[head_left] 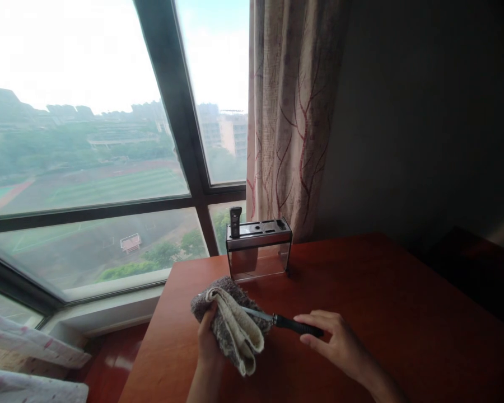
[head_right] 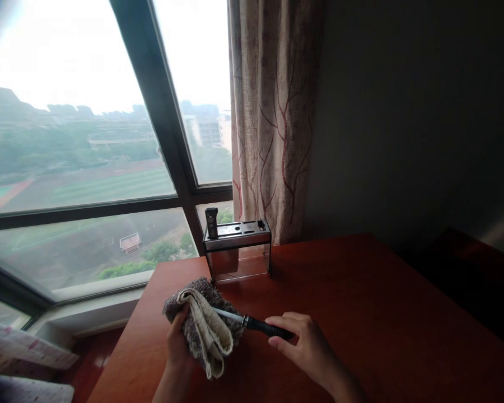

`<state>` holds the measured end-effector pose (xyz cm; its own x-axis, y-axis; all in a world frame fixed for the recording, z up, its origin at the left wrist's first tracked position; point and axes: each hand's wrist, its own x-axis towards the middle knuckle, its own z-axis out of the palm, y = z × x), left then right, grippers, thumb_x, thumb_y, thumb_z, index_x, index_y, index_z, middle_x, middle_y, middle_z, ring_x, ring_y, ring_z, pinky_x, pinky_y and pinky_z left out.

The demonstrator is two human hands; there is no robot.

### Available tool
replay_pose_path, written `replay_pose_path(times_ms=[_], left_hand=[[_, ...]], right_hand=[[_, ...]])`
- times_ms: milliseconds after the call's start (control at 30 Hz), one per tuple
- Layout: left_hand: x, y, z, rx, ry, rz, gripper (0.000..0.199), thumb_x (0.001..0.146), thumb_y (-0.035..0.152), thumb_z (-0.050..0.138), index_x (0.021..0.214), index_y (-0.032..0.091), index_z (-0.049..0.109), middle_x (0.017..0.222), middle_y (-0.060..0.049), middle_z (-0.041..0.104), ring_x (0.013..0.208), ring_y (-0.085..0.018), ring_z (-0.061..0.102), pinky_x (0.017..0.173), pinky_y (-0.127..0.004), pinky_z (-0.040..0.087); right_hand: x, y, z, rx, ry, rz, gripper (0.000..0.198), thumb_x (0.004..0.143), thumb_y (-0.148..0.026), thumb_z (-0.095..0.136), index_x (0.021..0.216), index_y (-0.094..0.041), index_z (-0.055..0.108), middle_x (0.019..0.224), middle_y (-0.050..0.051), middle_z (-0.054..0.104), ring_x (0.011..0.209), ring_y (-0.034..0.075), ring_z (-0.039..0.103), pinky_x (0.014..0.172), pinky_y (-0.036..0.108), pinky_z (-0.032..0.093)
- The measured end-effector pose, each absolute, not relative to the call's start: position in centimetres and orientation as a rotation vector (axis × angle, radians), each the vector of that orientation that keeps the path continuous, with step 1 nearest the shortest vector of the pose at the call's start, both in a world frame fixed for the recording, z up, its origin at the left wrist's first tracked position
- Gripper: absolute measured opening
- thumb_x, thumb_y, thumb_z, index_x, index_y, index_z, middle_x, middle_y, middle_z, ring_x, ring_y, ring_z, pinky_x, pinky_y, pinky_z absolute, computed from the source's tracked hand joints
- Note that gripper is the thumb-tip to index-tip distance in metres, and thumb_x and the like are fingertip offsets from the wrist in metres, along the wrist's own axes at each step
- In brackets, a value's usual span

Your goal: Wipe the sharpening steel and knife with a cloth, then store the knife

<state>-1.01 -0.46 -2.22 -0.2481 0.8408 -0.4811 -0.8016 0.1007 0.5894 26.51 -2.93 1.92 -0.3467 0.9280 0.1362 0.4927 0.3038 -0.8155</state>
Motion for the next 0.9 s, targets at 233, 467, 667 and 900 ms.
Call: replay_pose_path(times_ms=[233,467,667,900], left_hand=[[-1.5,-0.2,-2.6,-0.013,0.952,1.605,0.019,0.062,0.024,0.07,0.079,0.014,0.066,0.065,-0.003,0.072,0.065,-0.026,0.071,0.064,-0.036,0.06],[-2.4,0.1,-2.3,-0.026,0.959,1.684,0.015,0.064,0.021,0.066,0.079,0.017,0.065,0.066,-0.001,0.072,0.063,-0.022,0.071,0.064,-0.031,0.059],[-2.3,-0.2,-2.5,-0.049,0.911,1.698,0.018,0.064,0.022,0.068,0.081,0.017,0.066,0.067,0.0,0.074,0.062,-0.021,0.07,0.061,-0.029,0.058],[-2.1,-0.1,-2.8,-0.005,0.882,1.715,0.018,0.068,0.022,0.07,0.086,0.018,0.068,0.074,0.0,0.075,0.064,-0.018,0.07,0.058,-0.026,0.058]], right_hand=[[26.2,-2.5,1.3,-1.17,-2.047,0.789,0.028,0.085,-0.027,0.062,0.111,-0.031,0.069,0.093,0.005,0.068,0.085,0.02,0.064,0.079,0.03,0.051],[24.7,-3.3,0.8,-1.231,-1.924,0.805,0.026,0.089,-0.038,0.055,0.11,-0.028,0.066,0.098,0.005,0.069,0.089,0.021,0.064,0.081,0.03,0.049],[22.3,-4.3,-1.1,-1.361,-1.49,1.268,0.055,0.094,-0.059,0.029,0.075,-0.017,0.06,0.037,-0.009,0.031,0.032,0.009,0.033,0.037,0.022,0.021],[22.0,-4.4,-1.7,-1.281,-1.505,1.199,0.041,0.089,-0.054,0.048,0.1,-0.019,0.067,0.073,0.003,0.066,0.067,0.017,0.061,0.063,0.025,0.046]])
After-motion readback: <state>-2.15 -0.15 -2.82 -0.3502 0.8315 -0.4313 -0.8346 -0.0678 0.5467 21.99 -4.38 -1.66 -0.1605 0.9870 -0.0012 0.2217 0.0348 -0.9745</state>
